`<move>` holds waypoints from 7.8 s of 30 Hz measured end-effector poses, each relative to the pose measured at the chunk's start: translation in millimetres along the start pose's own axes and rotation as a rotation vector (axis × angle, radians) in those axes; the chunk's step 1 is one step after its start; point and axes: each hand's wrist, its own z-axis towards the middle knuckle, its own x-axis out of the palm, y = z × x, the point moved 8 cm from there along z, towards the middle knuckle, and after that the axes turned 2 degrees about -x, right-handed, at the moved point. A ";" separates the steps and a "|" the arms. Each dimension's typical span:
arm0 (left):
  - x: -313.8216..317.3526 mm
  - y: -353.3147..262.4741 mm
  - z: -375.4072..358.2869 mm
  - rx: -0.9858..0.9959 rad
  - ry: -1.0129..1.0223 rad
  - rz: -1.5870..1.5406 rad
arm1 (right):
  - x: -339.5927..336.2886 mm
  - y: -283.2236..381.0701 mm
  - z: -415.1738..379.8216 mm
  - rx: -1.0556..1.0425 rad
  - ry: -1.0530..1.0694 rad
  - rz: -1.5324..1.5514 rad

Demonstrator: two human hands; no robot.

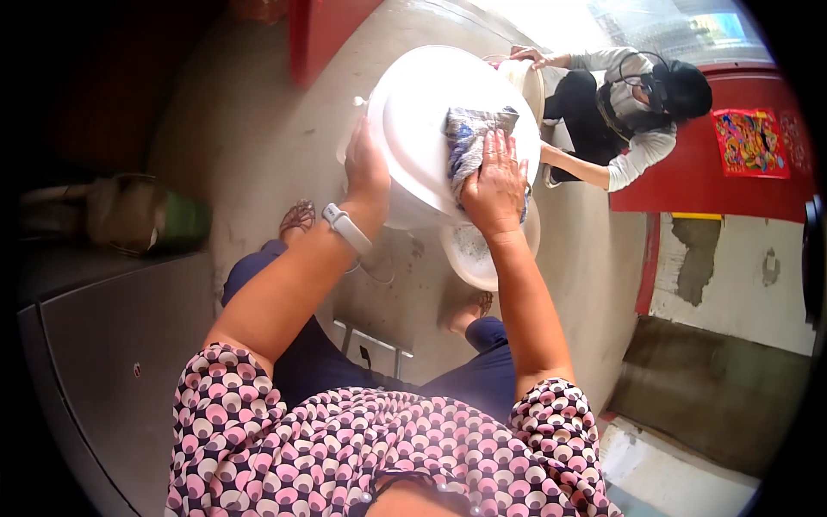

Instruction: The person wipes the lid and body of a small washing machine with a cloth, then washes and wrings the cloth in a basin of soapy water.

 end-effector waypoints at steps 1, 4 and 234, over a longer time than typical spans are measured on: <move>0.1 -2.3 -0.2 0.019 0.002 0.025 | -0.6 11.7 1.3 -0.062 -0.004 -0.046; 3.0 -14.9 -6.4 -0.003 0.047 0.052 | -13.5 60.5 4.8 -0.237 -0.036 -0.042; 66.3 -20.1 -69.8 1.081 0.602 1.376 | 47.6 -29.8 -135.4 0.449 -0.093 0.989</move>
